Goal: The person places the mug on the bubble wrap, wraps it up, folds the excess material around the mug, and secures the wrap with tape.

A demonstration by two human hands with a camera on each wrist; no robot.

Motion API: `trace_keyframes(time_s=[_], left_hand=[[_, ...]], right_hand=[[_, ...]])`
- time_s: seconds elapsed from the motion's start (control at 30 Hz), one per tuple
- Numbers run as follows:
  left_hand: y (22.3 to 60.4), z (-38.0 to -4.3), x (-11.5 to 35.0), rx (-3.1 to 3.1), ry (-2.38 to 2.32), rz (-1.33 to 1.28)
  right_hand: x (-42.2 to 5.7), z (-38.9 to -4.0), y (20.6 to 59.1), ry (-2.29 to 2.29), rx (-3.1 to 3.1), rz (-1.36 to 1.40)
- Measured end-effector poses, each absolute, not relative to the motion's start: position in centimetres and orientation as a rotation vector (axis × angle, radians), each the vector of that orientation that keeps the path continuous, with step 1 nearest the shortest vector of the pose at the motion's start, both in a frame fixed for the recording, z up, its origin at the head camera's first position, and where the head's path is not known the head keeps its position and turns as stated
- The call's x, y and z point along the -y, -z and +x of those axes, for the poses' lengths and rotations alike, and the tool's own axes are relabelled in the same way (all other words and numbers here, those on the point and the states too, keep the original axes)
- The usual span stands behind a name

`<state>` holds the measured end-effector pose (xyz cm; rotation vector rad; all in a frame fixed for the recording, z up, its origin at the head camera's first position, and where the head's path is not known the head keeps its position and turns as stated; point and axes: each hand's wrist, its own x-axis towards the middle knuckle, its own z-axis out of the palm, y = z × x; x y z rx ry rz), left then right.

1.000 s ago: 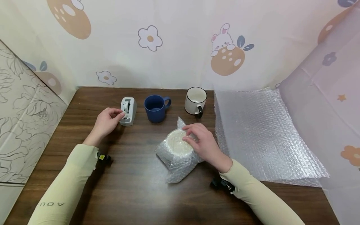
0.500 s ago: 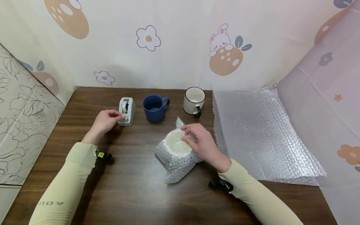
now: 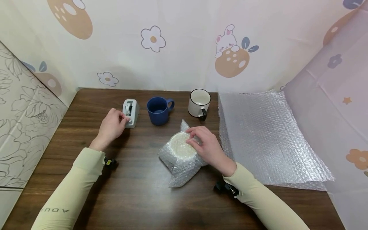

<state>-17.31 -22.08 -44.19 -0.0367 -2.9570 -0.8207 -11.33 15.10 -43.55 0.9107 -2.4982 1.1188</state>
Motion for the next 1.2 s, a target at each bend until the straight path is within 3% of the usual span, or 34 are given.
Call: trace_keyframes(time_s=[0.17,0.67,1.2], left_hand=[[43.6,-17.4,21.6,2.969,0.803,-0.046],[42.6,-17.0,23.2,3.054,1.620,0.297],[44.2,-15.4,24.7,3.014,1.748,0.004]], right_hand=[[-15.2,-11.3,43.5,-1.123,2.506,0.909],[-15.2,-11.3,43.6,-1.124,2.492,0.900],[-15.1,-11.4,43.6,-1.139,2.498,0.890]])
